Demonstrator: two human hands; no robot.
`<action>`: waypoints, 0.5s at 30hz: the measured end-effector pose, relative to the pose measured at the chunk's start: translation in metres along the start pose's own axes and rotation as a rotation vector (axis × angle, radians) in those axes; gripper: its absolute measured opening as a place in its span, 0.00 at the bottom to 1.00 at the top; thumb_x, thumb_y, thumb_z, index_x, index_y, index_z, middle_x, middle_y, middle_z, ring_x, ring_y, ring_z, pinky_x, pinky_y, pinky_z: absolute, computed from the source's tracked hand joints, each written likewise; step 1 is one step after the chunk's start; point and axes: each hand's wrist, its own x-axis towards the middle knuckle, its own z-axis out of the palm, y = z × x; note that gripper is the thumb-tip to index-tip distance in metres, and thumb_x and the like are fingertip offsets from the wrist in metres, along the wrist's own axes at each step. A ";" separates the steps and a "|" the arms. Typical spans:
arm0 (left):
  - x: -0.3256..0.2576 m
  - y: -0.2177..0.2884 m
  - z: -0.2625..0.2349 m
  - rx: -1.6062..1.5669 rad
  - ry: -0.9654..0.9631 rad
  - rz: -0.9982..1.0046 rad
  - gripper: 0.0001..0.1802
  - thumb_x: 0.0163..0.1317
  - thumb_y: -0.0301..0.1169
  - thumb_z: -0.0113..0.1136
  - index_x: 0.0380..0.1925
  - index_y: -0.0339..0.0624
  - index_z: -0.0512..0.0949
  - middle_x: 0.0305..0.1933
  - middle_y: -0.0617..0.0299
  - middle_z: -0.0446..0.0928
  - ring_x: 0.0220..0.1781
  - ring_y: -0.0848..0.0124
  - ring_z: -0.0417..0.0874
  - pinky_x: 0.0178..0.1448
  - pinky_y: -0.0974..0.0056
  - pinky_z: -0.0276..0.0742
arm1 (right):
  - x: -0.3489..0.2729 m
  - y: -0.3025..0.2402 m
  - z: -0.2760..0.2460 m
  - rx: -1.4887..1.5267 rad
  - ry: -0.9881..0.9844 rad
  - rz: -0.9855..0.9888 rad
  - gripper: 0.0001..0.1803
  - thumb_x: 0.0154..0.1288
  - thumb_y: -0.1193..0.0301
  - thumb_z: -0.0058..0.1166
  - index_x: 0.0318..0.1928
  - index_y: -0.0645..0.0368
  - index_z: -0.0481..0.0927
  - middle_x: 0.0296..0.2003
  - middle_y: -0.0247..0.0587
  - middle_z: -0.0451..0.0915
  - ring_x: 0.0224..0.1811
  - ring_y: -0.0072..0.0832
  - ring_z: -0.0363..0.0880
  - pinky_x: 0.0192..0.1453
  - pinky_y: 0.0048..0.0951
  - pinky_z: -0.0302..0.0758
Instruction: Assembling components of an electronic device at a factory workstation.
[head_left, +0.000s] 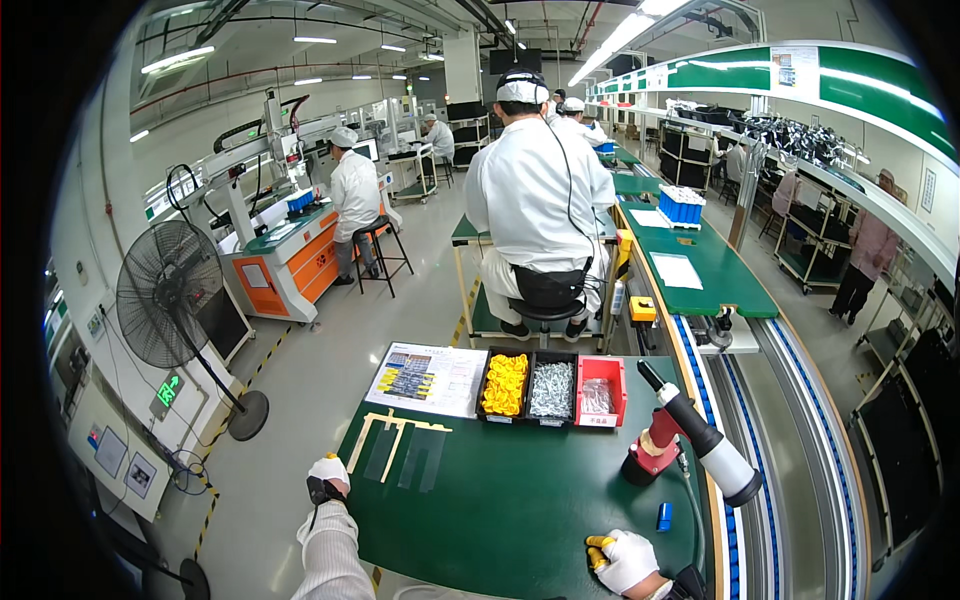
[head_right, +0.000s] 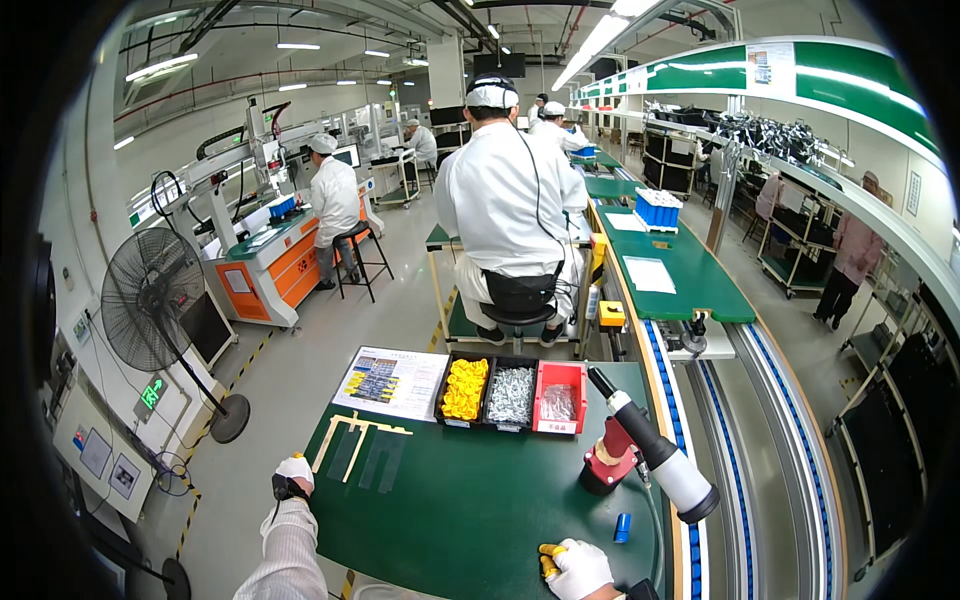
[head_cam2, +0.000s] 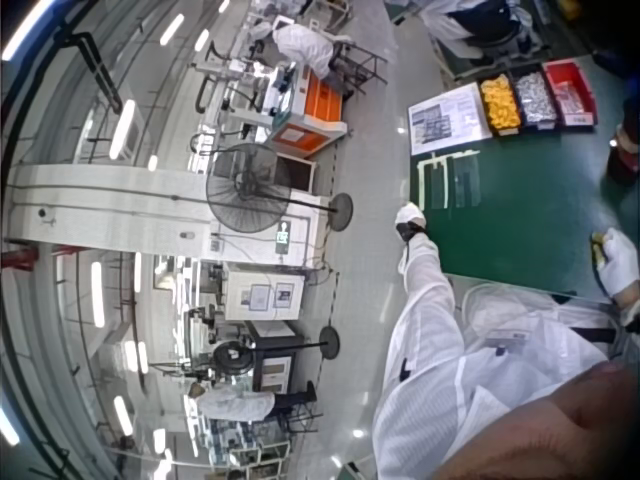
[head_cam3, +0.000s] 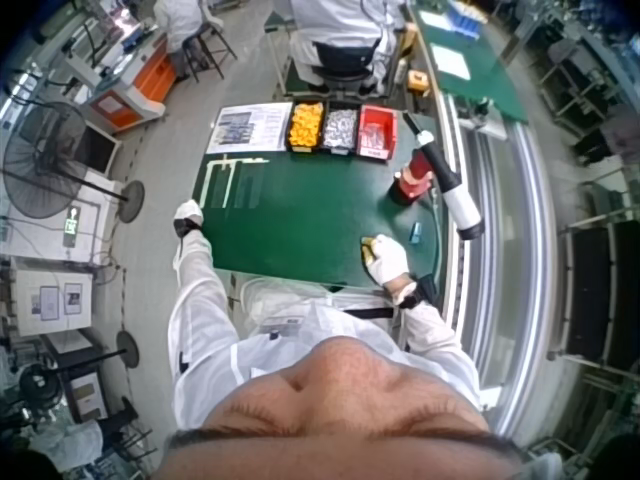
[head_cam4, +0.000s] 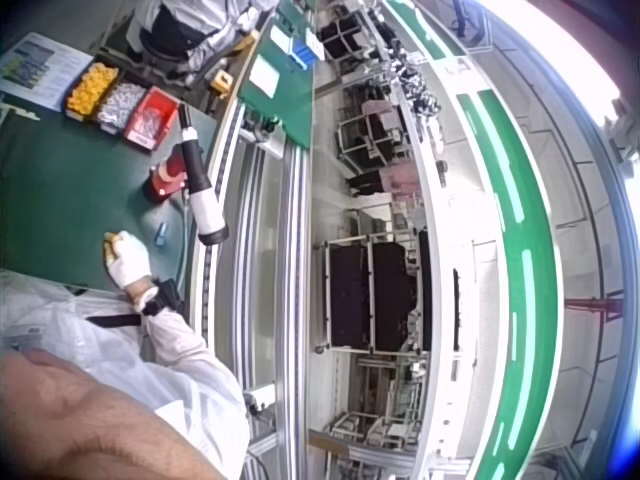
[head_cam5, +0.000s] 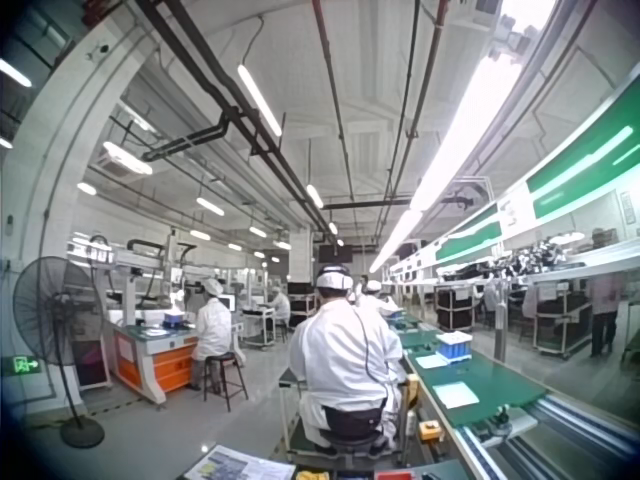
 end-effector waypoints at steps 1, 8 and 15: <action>0.000 0.000 0.000 0.001 -0.002 0.000 0.16 0.75 0.35 0.54 0.42 0.44 0.91 0.46 0.52 0.91 0.49 0.54 0.94 0.51 0.51 0.90 | 0.000 0.000 0.000 0.000 -0.002 0.001 0.07 0.62 0.68 0.67 0.40 0.54 0.90 0.29 0.46 0.83 0.33 0.47 0.84 0.38 0.46 0.81; -0.001 0.004 -0.006 -0.014 -0.013 0.006 0.17 0.76 0.36 0.53 0.44 0.43 0.90 0.46 0.50 0.91 0.49 0.51 0.94 0.51 0.49 0.90 | 0.000 0.002 0.000 0.007 -0.007 0.004 0.08 0.62 0.68 0.67 0.41 0.53 0.91 0.30 0.46 0.84 0.34 0.47 0.85 0.39 0.45 0.82; 0.000 0.002 -0.004 0.006 -0.021 -0.045 0.15 0.75 0.34 0.55 0.44 0.44 0.91 0.47 0.56 0.92 0.50 0.56 0.94 0.52 0.53 0.90 | 0.001 -0.001 -0.002 0.018 -0.016 -0.001 0.08 0.62 0.68 0.66 0.42 0.54 0.90 0.30 0.46 0.83 0.34 0.47 0.84 0.39 0.46 0.82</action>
